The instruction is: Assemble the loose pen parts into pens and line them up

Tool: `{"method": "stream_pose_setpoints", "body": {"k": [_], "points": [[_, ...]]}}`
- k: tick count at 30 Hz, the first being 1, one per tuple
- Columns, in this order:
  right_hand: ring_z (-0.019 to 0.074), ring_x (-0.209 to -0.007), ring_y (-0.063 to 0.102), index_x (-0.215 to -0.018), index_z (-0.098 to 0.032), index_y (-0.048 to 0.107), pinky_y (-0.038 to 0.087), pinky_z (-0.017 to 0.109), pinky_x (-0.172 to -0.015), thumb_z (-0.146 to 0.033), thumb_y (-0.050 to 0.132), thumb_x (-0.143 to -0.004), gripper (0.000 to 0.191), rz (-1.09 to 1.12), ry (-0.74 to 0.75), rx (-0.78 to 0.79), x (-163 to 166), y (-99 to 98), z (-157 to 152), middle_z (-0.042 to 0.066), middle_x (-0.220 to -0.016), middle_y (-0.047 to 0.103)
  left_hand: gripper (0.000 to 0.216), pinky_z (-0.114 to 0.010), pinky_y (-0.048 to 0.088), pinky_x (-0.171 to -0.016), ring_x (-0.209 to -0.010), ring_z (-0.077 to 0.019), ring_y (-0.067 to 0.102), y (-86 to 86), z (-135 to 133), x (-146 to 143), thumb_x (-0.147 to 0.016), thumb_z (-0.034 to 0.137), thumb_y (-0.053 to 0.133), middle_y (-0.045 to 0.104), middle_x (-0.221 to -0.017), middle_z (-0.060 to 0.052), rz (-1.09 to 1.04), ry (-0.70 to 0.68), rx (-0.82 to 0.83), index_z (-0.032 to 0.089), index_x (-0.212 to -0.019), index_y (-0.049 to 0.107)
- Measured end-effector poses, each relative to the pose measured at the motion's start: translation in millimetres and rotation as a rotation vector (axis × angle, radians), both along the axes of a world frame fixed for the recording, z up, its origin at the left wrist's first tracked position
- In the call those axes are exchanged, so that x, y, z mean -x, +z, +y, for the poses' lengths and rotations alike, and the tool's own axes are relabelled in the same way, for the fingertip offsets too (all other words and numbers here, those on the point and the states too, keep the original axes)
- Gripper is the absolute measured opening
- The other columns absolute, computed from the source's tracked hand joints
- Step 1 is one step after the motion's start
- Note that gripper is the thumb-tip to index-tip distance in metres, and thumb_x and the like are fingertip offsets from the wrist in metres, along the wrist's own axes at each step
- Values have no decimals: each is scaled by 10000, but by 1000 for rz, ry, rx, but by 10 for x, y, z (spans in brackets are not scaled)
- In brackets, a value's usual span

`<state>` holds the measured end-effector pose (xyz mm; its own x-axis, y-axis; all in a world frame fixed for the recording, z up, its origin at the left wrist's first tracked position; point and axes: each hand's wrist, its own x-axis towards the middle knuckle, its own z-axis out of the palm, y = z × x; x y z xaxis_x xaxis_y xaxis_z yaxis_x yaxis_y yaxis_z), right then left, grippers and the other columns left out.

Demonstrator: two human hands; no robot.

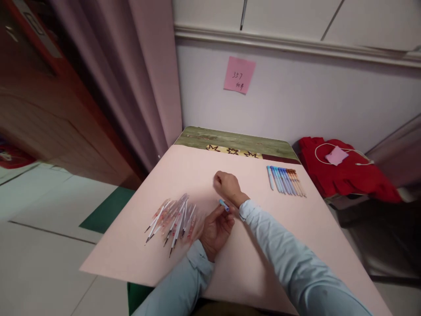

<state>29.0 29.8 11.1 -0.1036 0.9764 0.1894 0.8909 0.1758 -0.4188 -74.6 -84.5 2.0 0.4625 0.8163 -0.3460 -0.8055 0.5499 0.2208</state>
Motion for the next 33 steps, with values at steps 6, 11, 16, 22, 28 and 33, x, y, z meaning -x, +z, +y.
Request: {"method": "stream_pose_setpoints", "body": {"k": [6, 11, 16, 22, 28, 33], "points": [[137, -577, 598, -854, -205, 581, 463, 237, -575, -283, 546, -811, 96, 778, -220, -56, -384, 89, -824, -17, -674, 656, 193, -156, 580, -570, -577, -87, 671, 24, 40, -11, -905, 58, 499, 737, -776, -89, 9, 72, 104, 81, -854, 683], [144, -646, 661, -933, -214, 537, 558, 302, -678, -408, 569, -889, 202, 1135, -212, -78, -375, 186, -1492, 21, -786, 709, 224, -170, 598, -648, -647, -104, 706, -12, 66, -91, -928, 47, 476, 754, -830, -114, 20, 87, 118, 69, -847, 684], [160, -760, 684, -959, -217, 618, 566, 312, -747, -363, 579, -921, 156, 958, -175, -220, -281, 222, -1651, 39, -856, 720, 164, -191, 601, -663, -708, -122, 715, -66, 25, -147, -929, 82, 526, 748, -845, -100, 51, 18, 23, 73, -877, 681], [183, -895, 652, -900, -222, 716, 535, 321, -809, -265, 631, -888, 96, 807, -99, -374, -284, 132, -1538, 51, -921, 707, 84, -170, 575, -666, -703, -89, 679, -129, -14, -167, -888, 74, 596, 711, -818, -44, 12, -9, -55, 88, -853, 672], [177, -900, 648, -899, -228, 741, 534, 311, -795, -233, 671, -864, 78, 965, -96, -342, -287, 19, -1532, 46, -940, 700, 106, -170, 566, -664, -685, -80, 657, -151, 0, -148, -886, 57, 582, 697, -811, -39, 27, -48, -54, 91, -851, 676], [181, -872, 662, -884, -224, 747, 547, 316, -789, -258, 696, -837, 78, 1120, -102, -226, -291, -33, -1506, 44, -931, 700, 65, -177, 561, -668, -702, -89, 653, -165, -3, -143, -869, 76, 614, 693, -823, -47, 57, -85, -75, 90, -867, 678]]}}
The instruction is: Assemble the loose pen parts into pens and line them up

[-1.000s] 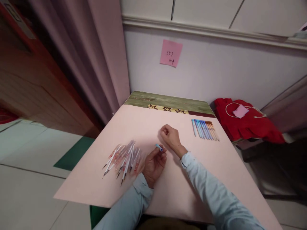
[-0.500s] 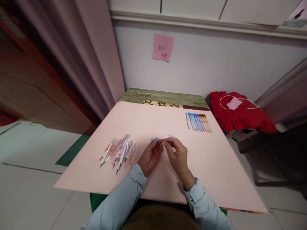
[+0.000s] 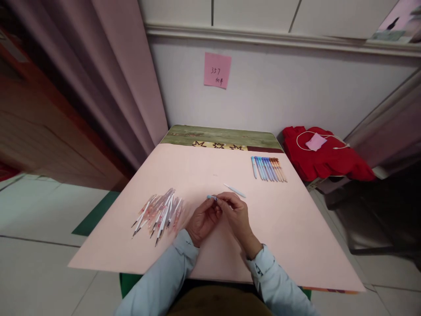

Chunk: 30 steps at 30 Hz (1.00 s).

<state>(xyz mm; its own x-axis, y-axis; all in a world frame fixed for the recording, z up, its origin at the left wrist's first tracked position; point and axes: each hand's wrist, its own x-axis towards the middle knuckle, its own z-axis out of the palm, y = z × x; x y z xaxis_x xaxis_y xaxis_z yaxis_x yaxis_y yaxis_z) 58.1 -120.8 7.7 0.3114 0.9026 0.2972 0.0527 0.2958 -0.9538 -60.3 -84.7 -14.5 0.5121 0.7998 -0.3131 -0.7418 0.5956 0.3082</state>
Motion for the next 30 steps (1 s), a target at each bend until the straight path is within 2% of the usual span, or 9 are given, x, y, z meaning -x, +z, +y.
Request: {"method": "stream_pose_setpoints", "body": {"k": [9, 21, 23, 25, 28, 30], "points": [[166, -803, 668, -917, -213, 732, 539, 293, -743, -308, 758, -783, 167, 372, 150, 185, 10, -48, -11, 34, -915, 740, 72, -190, 556, -664, -695, -92, 639, -19, -12, 8, -820, 101, 692, 687, -822, -40, 23, -41, -90, 94, -891, 691], [156, -732, 650, -884, -216, 719, 516, 286, -677, -296, 730, -774, 137, 413, 173, 224, 10, 4, -24, 21, -883, 742, 74, -196, 545, -663, -695, -96, 634, 1, -33, 4, -809, 109, 707, 674, -801, -36, 64, -60, -157, 101, -878, 683], [174, -771, 657, -897, -213, 717, 519, 309, -722, -324, 729, -767, 171, 341, 141, 223, -69, 2, -4, 27, -883, 740, 86, -197, 546, -663, -695, -98, 633, 5, -30, 14, -814, 103, 694, 678, -816, -46, 54, -59, -117, 93, -898, 679], [195, -828, 658, -924, -206, 721, 513, 335, -777, -363, 700, -783, 212, 169, 21, 209, -217, -10, 32, 45, -910, 737, 76, -197, 547, -658, -693, -99, 627, 9, -20, 32, -829, 104, 670, 677, -828, -57, 20, -56, -47, 89, -904, 672], [214, -878, 630, -964, -200, 734, 476, 353, -814, -383, 614, -843, 250, -323, -275, 222, -484, -67, 94, 74, -979, 724, 46, -198, 543, -643, -683, -97, 608, 32, 1, 60, -853, 110, 629, 663, -836, -65, -77, -30, 28, 85, -880, 657], [225, -900, 607, -977, -217, 743, 442, 351, -812, -365, 610, -845, 239, -655, -361, 294, -608, -137, 128, 72, -988, 716, 48, -196, 537, -627, -681, -96, 598, 60, 14, 71, -858, 106, 604, 649, -836, -64, -134, -6, 43, 83, -864, 647]]}}
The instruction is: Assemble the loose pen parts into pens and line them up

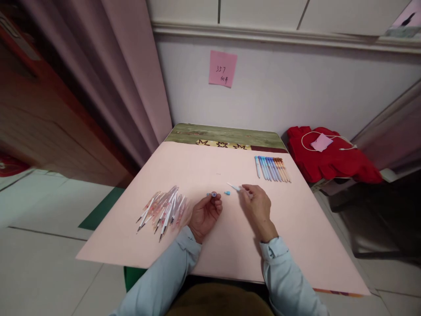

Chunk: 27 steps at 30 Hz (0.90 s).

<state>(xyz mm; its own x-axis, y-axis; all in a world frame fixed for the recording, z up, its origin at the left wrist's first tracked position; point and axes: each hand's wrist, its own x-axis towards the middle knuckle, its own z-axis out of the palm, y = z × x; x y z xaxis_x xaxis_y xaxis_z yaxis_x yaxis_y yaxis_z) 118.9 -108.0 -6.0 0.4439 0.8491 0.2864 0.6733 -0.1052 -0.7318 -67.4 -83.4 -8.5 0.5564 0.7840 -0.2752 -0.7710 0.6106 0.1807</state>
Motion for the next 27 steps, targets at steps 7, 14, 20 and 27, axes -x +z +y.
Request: {"method": "stream_pose_setpoints", "body": {"k": [7, 14, 20, 27], "points": [[212, -857, 573, -888, -203, 741, 376, 301, -699, -265, 573, -877, 179, -372, -32, 4, -24, -238, 95, 69, -870, 694, 79, -146, 506, -559, -636, -62, 563, 56, 4, 30, -860, 94, 559, 621, -833, -44, -47, 35, 11, 109, -886, 632], [189, -780, 635, -985, -202, 697, 447, 300, -712, -309, 556, -906, 194, -127, 55, -173, 128, 196, -214, 36, -903, 727, 22, -147, 513, -573, -631, -58, 577, 40, 0, 15, -856, 114, 612, 639, -793, -34, 34, 86, 4, 118, -844, 630], [175, -839, 660, -988, -228, 700, 461, 307, -781, -217, 574, -906, 151, -257, 240, -330, 384, 618, -534, 22, -902, 738, 21, -166, 528, -584, -616, -66, 595, 1, 8, -24, -849, 133, 654, 670, -764, -35, 112, 86, -36, 112, -852, 653], [182, -822, 658, -956, -221, 701, 427, 322, -777, -195, 553, -902, 160, -426, 224, -277, 417, 497, -489, 27, -862, 734, 95, -174, 529, -593, -625, -79, 613, -38, 2, -8, -811, 149, 703, 679, -756, -29, 163, 79, -99, 122, -890, 658]]}}
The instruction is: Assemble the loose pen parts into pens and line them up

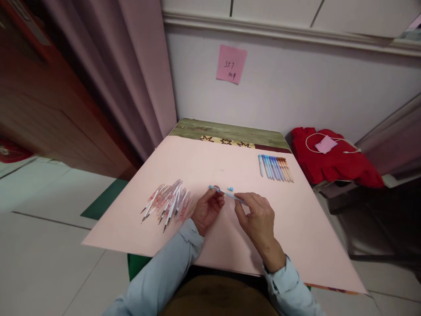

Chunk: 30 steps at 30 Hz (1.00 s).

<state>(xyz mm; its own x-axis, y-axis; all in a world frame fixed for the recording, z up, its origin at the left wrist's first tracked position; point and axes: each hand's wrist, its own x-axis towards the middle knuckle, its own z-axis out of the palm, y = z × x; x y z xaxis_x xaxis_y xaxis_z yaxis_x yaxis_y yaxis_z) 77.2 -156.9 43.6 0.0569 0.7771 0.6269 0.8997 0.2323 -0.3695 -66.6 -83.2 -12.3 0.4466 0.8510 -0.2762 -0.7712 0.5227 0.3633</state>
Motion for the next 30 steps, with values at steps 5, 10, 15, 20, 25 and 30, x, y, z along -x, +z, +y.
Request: {"method": "stream_pose_setpoints", "body": {"k": [5, 10, 15, 20, 25, 30], "points": [[181, -815, 652, -950, -228, 700, 422, 319, -775, -199, 557, -896, 155, -12, 0, 17, -11, -5, -10, 20, -861, 731, 101, -172, 522, -597, -626, -78, 609, 19, 2, -2, -809, 154, 704, 675, -763, -27, 26, 1, -31, 121, -891, 655], [184, -807, 646, -949, -231, 705, 416, 323, -780, -201, 554, -893, 164, -33, -8, 25, -11, -2, -13, 27, -858, 727, 119, -172, 510, -600, -622, -73, 596, 62, -17, -26, -794, 180, 722, 657, -755, -10, 84, 33, -104, 128, -872, 649], [190, -799, 645, -942, -229, 709, 414, 321, -767, -203, 554, -891, 165, -19, -15, 61, -7, -36, 1, 26, -850, 724, 138, -188, 503, -591, -618, -84, 593, 97, -46, -50, -780, 206, 737, 653, -734, -7, 172, 53, -222, 136, -854, 644], [177, -754, 649, -968, -225, 711, 431, 303, -727, -242, 545, -913, 176, 85, -32, 149, 11, -84, 3, 30, -873, 728, 191, -202, 534, -610, -706, -108, 652, 106, -54, -43, -772, 228, 757, 727, -933, -68, 236, 42, -212, 139, -871, 621], [178, -758, 652, -995, -226, 712, 447, 292, -715, -261, 506, -944, 216, 169, -47, 204, 36, -143, 4, 40, -899, 731, 249, -190, 510, -524, -648, -113, 657, 97, -54, -46, -756, 270, 775, 742, -924, -87, 295, 21, -248, 141, -888, 609], [184, -763, 664, -999, -234, 718, 463, 290, -710, -289, 502, -954, 228, 241, -69, 220, 73, -193, 15, 46, -925, 741, 252, -190, 506, -537, -643, -115, 671, 100, -57, -53, -756, 294, 775, 749, -911, -88, 327, 32, -248, 135, -882, 625]]}}
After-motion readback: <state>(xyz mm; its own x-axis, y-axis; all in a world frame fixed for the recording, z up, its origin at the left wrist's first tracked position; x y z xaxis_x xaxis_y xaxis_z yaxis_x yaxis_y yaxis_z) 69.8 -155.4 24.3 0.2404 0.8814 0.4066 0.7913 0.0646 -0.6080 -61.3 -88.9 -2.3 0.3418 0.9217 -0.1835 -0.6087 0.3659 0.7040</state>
